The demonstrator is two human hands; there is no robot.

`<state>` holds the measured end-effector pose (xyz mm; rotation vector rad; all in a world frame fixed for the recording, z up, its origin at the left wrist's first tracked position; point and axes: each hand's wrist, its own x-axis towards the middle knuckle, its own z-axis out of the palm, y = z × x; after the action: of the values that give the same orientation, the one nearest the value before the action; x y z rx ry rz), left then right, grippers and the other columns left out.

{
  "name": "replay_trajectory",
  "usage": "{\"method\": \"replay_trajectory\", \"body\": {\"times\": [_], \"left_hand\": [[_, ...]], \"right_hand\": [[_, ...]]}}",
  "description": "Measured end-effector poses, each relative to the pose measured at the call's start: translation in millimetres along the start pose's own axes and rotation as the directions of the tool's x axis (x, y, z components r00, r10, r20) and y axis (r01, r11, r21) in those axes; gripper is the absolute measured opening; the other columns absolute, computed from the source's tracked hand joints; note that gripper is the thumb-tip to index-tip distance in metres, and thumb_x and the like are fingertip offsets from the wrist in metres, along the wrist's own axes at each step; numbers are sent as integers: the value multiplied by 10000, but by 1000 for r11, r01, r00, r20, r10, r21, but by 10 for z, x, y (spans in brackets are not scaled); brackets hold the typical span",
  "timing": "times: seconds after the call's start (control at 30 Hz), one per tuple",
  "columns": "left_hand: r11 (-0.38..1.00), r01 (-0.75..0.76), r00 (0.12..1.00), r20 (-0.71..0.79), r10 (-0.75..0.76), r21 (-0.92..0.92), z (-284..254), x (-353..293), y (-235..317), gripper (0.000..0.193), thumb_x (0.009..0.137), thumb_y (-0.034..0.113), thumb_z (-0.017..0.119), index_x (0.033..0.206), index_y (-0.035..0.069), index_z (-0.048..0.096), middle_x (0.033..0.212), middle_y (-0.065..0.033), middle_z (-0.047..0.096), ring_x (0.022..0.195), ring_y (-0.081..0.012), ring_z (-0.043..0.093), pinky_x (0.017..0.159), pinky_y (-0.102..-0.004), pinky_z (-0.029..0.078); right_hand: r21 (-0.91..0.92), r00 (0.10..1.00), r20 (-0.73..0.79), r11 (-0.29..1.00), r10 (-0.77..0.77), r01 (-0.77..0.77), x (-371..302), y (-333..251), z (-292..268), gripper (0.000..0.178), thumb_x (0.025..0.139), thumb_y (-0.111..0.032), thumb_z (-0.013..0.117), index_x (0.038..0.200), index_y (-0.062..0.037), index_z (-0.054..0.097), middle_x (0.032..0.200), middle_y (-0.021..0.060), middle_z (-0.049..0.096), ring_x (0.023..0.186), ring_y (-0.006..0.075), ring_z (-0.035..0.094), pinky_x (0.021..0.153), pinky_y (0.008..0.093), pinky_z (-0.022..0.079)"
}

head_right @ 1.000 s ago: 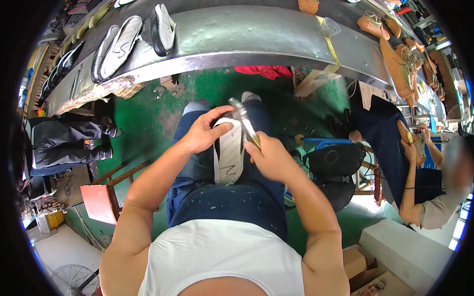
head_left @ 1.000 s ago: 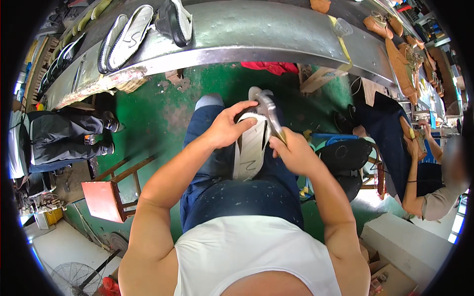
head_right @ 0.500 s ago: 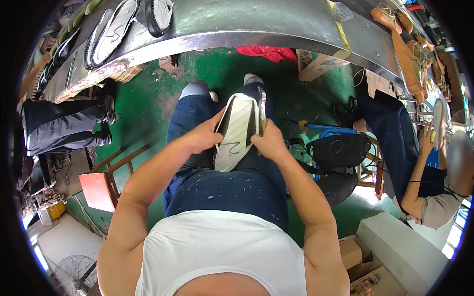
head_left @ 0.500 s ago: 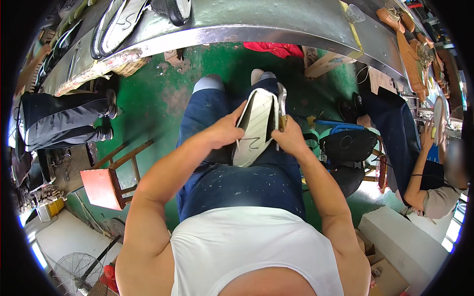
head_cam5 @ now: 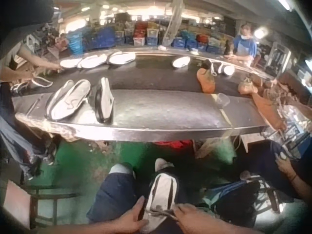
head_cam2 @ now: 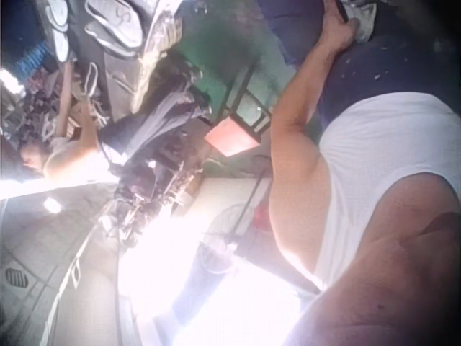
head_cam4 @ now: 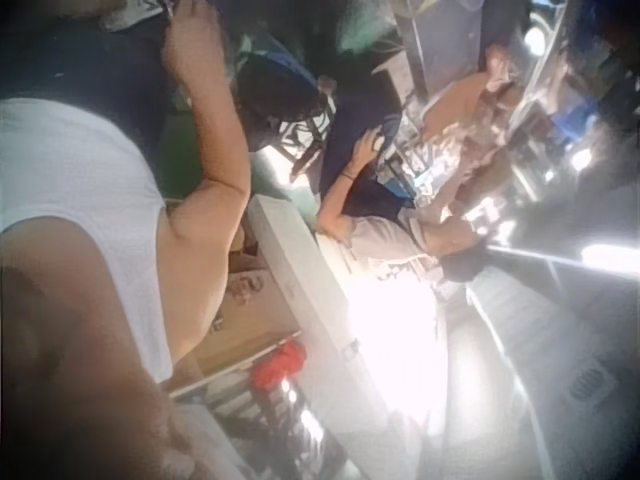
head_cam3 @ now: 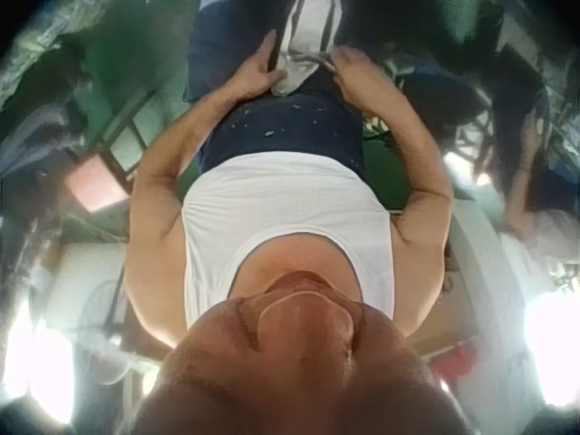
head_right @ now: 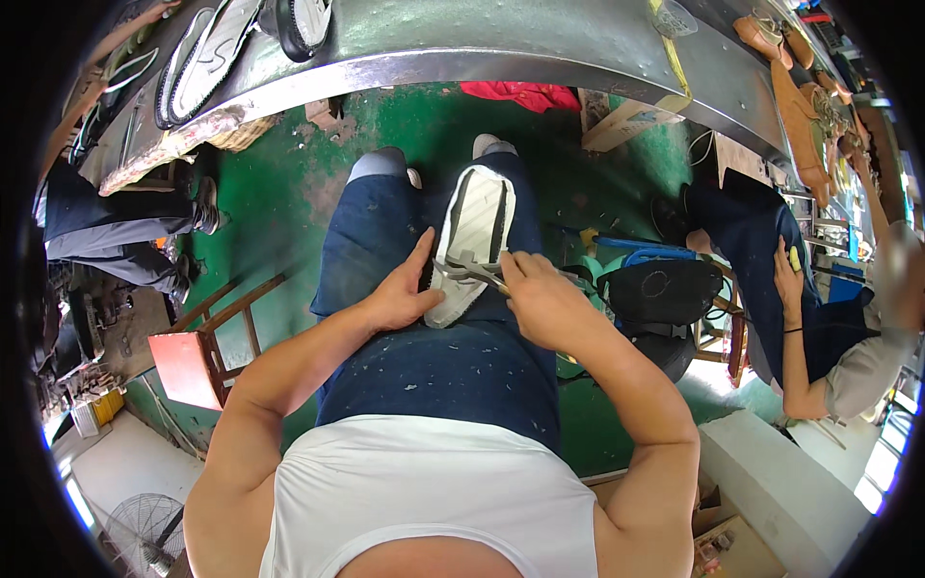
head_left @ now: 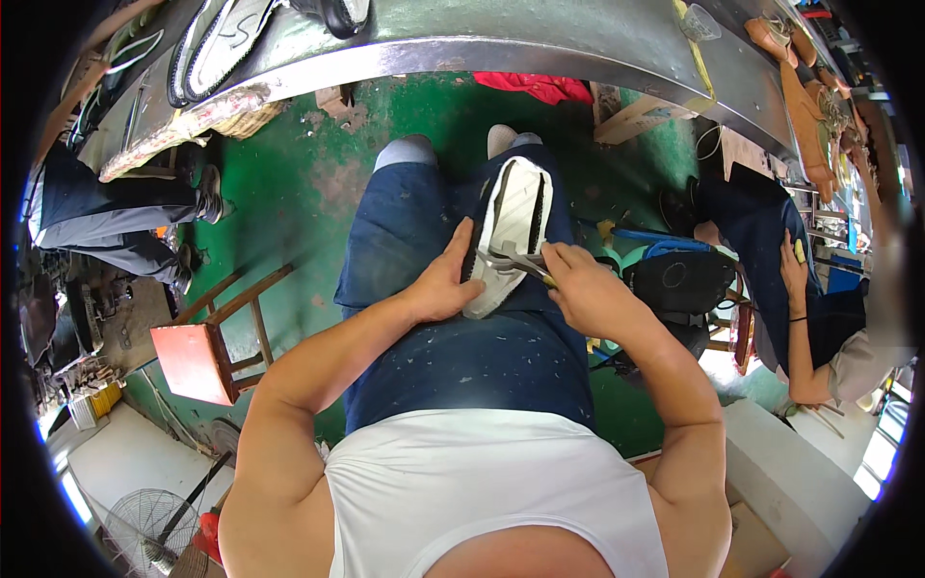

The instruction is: The recorder is using lasting pincers to pull and secure shoe uppers onto lasts at a manufacturing conveyor belt.

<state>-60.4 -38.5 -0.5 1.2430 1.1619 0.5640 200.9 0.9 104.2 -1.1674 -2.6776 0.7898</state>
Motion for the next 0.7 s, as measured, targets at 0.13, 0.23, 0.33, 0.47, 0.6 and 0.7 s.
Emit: {"method": "replay_trajectory", "body": {"times": [0.13, 0.23, 0.33, 0.47, 0.6, 0.7], "left_hand": [[964, 116, 993, 26, -113, -237, -6, 14, 197, 783, 958, 99, 511, 1595, -11, 69, 1612, -162, 274, 1465, -226, 297, 1178, -312, 260], [580, 128, 951, -65, -301, -805, 158, 93, 237, 627, 1073, 271, 384, 1592, 5, 153, 1599, -149, 312, 1456, -228, 313, 1171, -312, 274], [887, 78, 882, -384, -274, -455, 256, 297, -75, 594, 1098, 389, 294, 1533, -14, 329, 1505, -197, 465, 1391, -279, 440, 1133, -335, 340], [991, 107, 839, -543, -43, 87, 196, 272, -36, 512, 1082, 319, 325, 1370, -54, 527, 1317, -294, 587, 1203, -456, 576, 1039, -424, 451], [972, -40, 858, -490, 152, 232, 205, 242, -61, 477, 1058, 259, 397, 1439, -21, 465, 1408, -296, 510, 1285, -436, 518, 1058, -421, 442], [900, -128, 874, -382, 301, 417, 164, 247, -16, 502, 1038, 229, 445, 1501, 39, 398, 1507, -288, 389, 1329, -432, 477, 1059, -421, 449]], "right_hand": [[-245, 929, 321, 964, 184, -106, 177, -131, -163, 299, 897, -166, 646, 1087, 50, 568, 928, 187, 641, 860, 412, 649, 794, 470, 536], [-127, 906, 391, 984, 164, -123, 141, -121, 84, 228, 903, -171, 636, 1010, 12, 551, 872, 170, 632, 811, 403, 651, 725, 483, 534], [185, 972, 121, 958, 200, -220, 7, -71, 588, 230, 910, -185, 632, 1046, -18, 550, 907, 213, 627, 884, 402, 641, 797, 480, 517], [87, 982, 131, 985, 139, -151, 58, -18, 197, 314, 889, -149, 651, 1107, 31, 514, 958, 213, 612, 938, 411, 626, 832, 468, 513], [-130, 976, 13, 968, 216, -212, 320, 44, 163, 452, 895, -127, 660, 1244, 98, 481, 1210, 257, 589, 1082, 431, 603, 899, 467, 521], [-141, 949, 72, 945, 306, -294, 319, 137, 251, 390, 896, -142, 664, 1207, 37, 509, 1077, 212, 620, 962, 376, 646, 797, 428, 545]]}}
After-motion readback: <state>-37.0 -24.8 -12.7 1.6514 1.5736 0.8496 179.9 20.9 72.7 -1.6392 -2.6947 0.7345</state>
